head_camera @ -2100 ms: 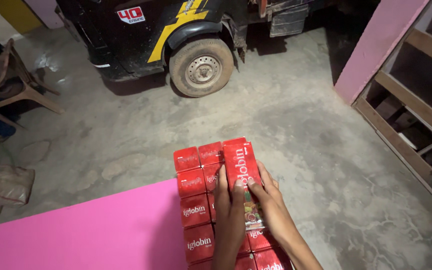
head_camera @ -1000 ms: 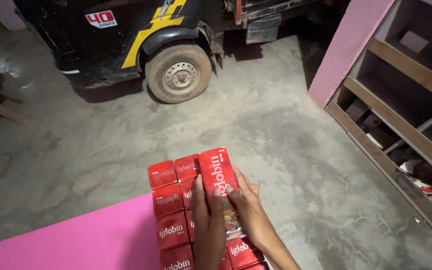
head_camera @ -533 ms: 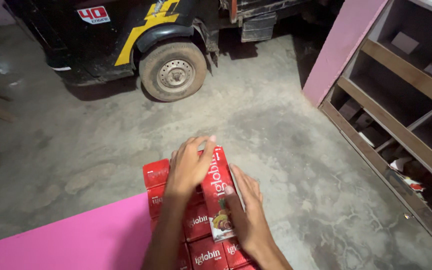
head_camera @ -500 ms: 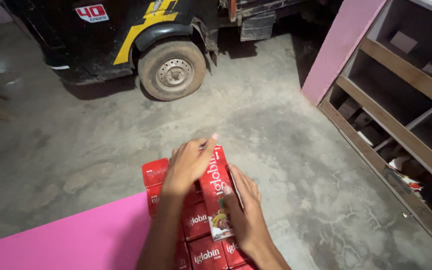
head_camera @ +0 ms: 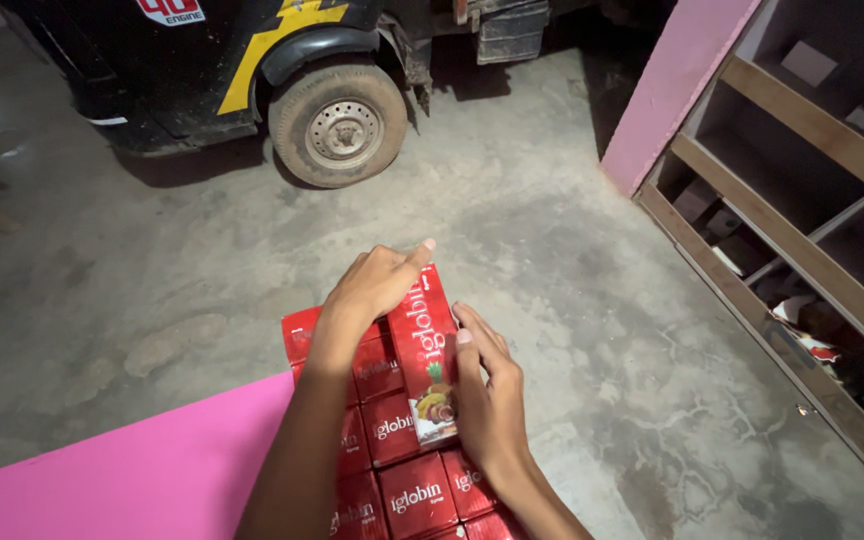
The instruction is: The person takes red syrup boxes from a wooden shelf by hand and stacks them onto a pink table, then rearranges the boxes to form a neat block.
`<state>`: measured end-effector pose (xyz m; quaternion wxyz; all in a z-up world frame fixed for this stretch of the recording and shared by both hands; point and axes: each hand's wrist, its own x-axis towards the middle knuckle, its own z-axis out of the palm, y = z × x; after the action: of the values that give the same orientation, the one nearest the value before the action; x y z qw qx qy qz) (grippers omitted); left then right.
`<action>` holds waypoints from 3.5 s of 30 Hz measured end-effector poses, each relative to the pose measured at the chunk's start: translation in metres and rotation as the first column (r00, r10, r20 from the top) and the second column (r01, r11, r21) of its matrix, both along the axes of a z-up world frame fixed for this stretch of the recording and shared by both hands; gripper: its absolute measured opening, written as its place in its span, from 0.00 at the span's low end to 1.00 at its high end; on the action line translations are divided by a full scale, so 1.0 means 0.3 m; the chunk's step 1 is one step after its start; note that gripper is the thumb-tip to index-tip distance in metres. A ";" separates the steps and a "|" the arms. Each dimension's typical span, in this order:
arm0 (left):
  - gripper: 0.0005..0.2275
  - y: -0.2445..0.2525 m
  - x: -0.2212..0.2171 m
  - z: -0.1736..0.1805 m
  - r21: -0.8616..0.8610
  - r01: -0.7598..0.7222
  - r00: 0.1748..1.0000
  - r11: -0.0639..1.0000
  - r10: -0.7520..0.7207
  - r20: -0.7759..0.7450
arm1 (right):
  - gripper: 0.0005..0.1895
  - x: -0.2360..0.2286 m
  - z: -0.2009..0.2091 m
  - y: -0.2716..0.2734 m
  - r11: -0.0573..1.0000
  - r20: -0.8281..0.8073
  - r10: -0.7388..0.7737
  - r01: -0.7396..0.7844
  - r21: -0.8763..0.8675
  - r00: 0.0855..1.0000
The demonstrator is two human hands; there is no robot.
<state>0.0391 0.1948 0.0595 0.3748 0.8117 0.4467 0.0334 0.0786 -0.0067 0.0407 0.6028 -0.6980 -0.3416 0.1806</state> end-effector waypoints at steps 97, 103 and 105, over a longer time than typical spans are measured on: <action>0.30 0.044 -0.039 -0.185 -0.127 -0.078 0.885 0.989 0.127 0.448 | 0.37 0.036 -0.041 0.016 0.988 -0.392 0.142 -0.107 0.110 0.909; 0.30 0.035 -0.035 -0.174 -0.143 -0.079 0.882 0.987 0.136 0.451 | 0.38 0.052 -0.038 0.003 0.986 -0.394 0.162 -0.166 0.023 0.905; 0.30 0.022 -0.043 -0.149 -0.168 -0.073 0.884 0.983 0.142 0.446 | 0.38 0.067 -0.050 0.000 0.983 -0.410 0.167 -0.182 0.002 0.897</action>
<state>0.0262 0.2014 0.0149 0.5254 0.7253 0.3918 0.2108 0.0986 -0.0066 0.0255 0.6293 -0.6224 -0.2658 0.3820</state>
